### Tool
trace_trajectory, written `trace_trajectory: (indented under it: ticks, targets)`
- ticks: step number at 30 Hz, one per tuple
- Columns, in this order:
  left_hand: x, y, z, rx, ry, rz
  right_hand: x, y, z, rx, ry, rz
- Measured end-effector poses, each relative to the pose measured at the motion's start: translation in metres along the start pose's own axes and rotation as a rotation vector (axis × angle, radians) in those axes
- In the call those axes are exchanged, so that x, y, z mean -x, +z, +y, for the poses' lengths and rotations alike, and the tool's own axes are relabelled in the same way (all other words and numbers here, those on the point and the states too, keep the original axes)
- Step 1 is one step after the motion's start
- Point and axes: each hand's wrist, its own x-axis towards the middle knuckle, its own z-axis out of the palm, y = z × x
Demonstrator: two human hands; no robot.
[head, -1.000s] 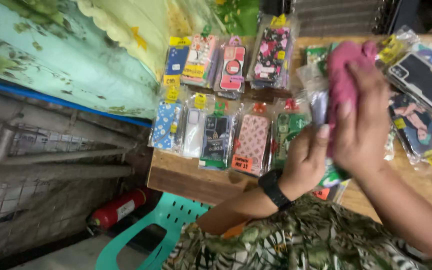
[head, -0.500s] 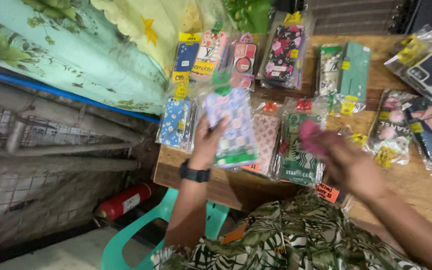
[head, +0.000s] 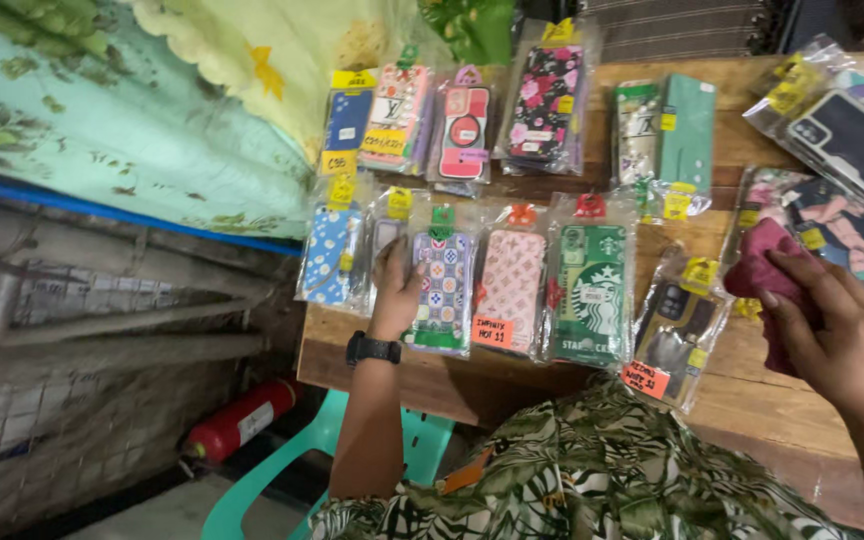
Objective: The person wipes the plastic packaging of multiple phone cases with a pink cloth. They pick up each case individually, wipe the surface, and place it back on the wooden table. The person handles various designs including cartoon characters and brand logos.
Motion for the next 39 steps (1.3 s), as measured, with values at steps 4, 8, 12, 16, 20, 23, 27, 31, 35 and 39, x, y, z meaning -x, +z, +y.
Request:
trace_trajectory:
  ticks: [4, 8, 12, 16, 20, 23, 27, 31, 35, 39]
  targets:
    - [-0.007, 0.005, 0.005, 0.175, -0.074, -0.002, 0.010, -0.005, 0.025, -0.140, 0.144, 0.043]
    - [-0.015, 0.000, 0.022, 0.208, -0.325, -0.085, 0.010, -0.003, 0.060, -0.243, 0.166, 0.120]
    - [-0.017, -0.010, 0.030, 0.211, -0.298, -0.121, 0.000, 0.002, 0.083, -0.232, 0.191, 0.220]
    - [-0.018, -0.019, 0.033, 0.322, -0.227, -0.033, -0.030, 0.023, 0.077, -0.145, 0.260, 0.191]
    - [-0.015, -0.025, 0.043, 0.361, -0.252, -0.016, -0.081, 0.075, 0.067, -0.083, 0.171, 0.135]
    - [-0.013, -0.030, 0.057, 0.371, -0.225, 0.053, -0.124, 0.117, 0.073, -0.115, 0.169, 0.159]
    - [-0.008, -0.035, 0.078, 0.551, -0.197, 0.106, -0.165, 0.170, 0.080, -0.054, 0.243, 0.078]
    - [-0.002, -0.041, 0.102, 0.604, -0.119, 0.129, -0.183, 0.199, 0.079, 0.190, 0.364, -0.082]
    - [-0.002, -0.049, 0.123, 0.664, -0.111, 0.140, -0.178, 0.200, 0.081, 0.160, 0.412, -0.160]
    - [-0.009, -0.047, 0.140, 0.770, -0.107, 0.110, -0.168, 0.171, 0.083, -0.026, 0.398, -0.057]
